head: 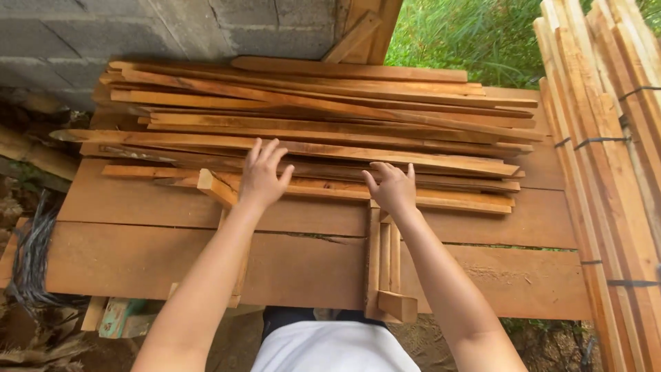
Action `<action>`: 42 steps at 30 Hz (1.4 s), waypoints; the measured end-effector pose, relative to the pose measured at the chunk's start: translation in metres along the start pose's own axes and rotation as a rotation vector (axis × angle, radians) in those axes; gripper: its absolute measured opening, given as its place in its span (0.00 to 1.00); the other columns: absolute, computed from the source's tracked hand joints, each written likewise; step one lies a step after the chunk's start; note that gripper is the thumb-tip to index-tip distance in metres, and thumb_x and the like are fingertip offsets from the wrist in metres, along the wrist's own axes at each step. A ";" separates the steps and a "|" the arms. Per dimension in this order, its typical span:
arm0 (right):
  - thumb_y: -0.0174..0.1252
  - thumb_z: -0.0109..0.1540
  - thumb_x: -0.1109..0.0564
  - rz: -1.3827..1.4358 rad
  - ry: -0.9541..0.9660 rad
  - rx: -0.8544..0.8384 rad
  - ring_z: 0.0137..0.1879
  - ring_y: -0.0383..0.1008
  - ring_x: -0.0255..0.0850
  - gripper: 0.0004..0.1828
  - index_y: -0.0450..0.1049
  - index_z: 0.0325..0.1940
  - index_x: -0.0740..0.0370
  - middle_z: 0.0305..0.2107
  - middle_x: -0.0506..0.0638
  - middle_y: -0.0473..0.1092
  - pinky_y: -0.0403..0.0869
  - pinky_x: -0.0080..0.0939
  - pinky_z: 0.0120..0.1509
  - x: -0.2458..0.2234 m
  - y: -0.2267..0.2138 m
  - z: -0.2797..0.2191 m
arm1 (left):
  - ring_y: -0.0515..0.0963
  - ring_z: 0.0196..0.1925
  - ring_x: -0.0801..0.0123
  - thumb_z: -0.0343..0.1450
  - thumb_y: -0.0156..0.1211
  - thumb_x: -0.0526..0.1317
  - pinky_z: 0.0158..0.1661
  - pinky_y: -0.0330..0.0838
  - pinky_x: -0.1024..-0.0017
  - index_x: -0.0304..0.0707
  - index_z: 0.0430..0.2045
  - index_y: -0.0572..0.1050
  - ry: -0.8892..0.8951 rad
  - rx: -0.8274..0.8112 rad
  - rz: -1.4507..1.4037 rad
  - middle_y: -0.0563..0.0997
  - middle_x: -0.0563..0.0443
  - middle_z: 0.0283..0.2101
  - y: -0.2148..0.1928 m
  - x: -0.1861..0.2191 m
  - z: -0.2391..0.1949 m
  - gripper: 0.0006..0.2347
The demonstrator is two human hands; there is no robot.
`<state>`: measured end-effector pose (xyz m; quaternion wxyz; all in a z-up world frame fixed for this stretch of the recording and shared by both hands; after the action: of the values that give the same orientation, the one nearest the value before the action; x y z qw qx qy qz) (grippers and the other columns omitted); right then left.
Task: The person arranges thin wooden planks on a wooden workbench and secures them into bundles using black zip ties. They wrap the ties around the planks, pull them tight, and fasten the ends to hold the wood together. The person then lifts the completed bundle and places it aside before repeating the process with more planks.
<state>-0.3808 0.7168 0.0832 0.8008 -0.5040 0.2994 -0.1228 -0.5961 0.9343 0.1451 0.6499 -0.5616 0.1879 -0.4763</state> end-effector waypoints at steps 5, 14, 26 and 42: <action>0.56 0.65 0.35 -0.080 0.009 -0.065 0.48 0.81 0.45 0.19 0.78 0.52 0.43 0.40 0.42 0.78 0.68 0.59 0.67 -0.014 -0.005 -0.003 | 0.63 0.73 0.50 0.75 0.55 0.53 0.70 0.50 0.43 0.51 0.57 0.76 -0.033 -0.088 0.058 0.74 0.56 0.64 0.005 -0.061 0.011 0.18; 0.59 0.62 0.33 -0.121 0.061 0.027 0.42 0.81 0.42 0.19 0.80 0.46 0.44 0.34 0.41 0.79 0.74 0.47 0.51 -0.037 -0.036 -0.003 | 0.77 0.60 0.63 0.75 0.52 0.57 0.70 0.47 0.45 0.58 0.51 0.78 -0.110 -0.051 0.121 0.81 0.63 0.54 0.006 -0.139 0.018 0.15; 0.58 0.61 0.30 -0.224 0.075 0.039 0.41 0.81 0.40 0.21 0.80 0.46 0.41 0.32 0.38 0.79 0.75 0.44 0.48 -0.028 -0.021 -0.001 | 0.83 0.51 0.57 0.74 0.54 0.54 0.53 0.72 0.55 0.54 0.47 0.79 -0.169 -0.140 -0.080 0.84 0.57 0.46 -0.023 -0.112 0.018 0.13; 0.60 0.61 0.32 -0.066 0.280 -0.484 0.75 0.57 0.52 0.40 0.62 0.73 0.48 0.69 0.49 0.60 0.56 0.65 0.76 -0.041 0.175 0.084 | 0.53 0.76 0.42 0.72 0.63 0.47 0.70 0.51 0.45 0.39 0.71 0.58 -0.422 -0.580 -0.135 0.62 0.41 0.73 0.146 -0.121 0.066 0.32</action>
<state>-0.3808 0.8797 -0.0300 0.6035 -0.6682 0.4112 -0.1421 -0.5432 1.0588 -0.0030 0.4552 -0.8196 0.1392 -0.3188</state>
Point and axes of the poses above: each hand's wrist, its own z-axis towards the middle knuckle, its own y-axis out of the palm, x = y × z, the point moved 10 cm from there along z, towards the middle knuckle
